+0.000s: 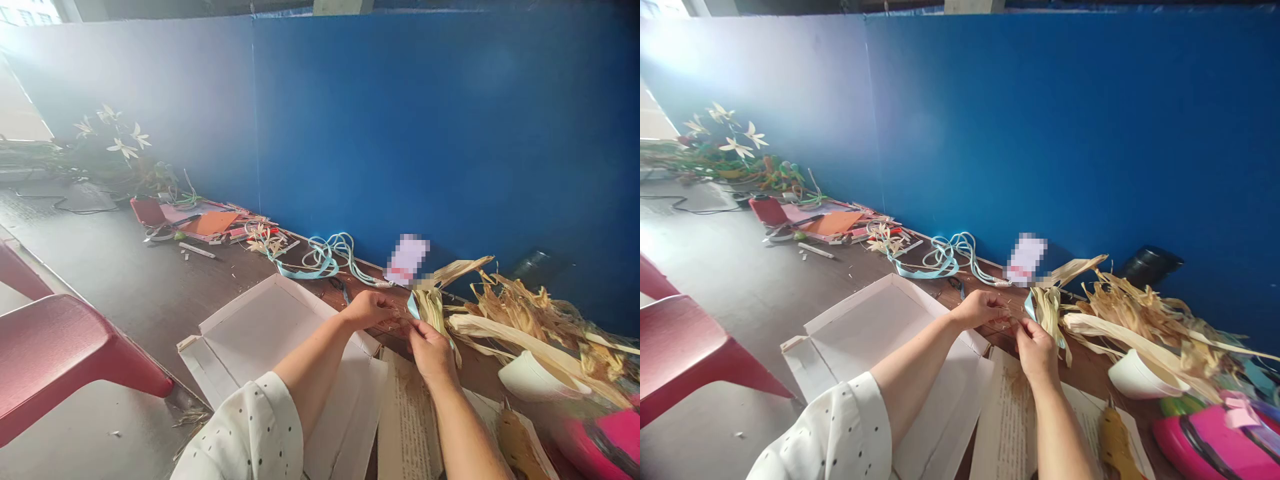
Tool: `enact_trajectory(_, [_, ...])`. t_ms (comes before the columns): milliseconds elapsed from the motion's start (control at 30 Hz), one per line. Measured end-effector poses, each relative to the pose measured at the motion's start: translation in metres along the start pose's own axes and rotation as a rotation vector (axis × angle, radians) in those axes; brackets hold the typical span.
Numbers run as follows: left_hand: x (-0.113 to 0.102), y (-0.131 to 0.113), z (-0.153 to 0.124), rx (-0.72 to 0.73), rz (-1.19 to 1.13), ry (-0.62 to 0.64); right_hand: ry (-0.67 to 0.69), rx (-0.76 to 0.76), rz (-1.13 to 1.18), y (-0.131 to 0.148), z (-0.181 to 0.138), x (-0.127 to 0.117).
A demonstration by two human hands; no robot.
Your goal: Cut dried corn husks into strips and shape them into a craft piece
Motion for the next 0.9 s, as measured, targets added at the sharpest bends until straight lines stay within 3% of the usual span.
enact_trajectory(267, [0.0,-0.002,-0.002,0.033,0.045,-0.045,0.034,-0.011,0.047,0.009,-0.003,0.002])
enact_trajectory(900, [-0.005,0.0,-0.001,0.098,0.036,-0.041,0.115,-0.116,0.219,-0.014,0.007,0.015])
Point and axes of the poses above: each hand's wrist, its own z-axis towards the middle knuckle, its own x-axis out of the palm, y = z × x, the point moved 1 cm from there along z, towards the middle knuckle, and after that the axes turned 13 degrees about -z, right-handed, at the moved point
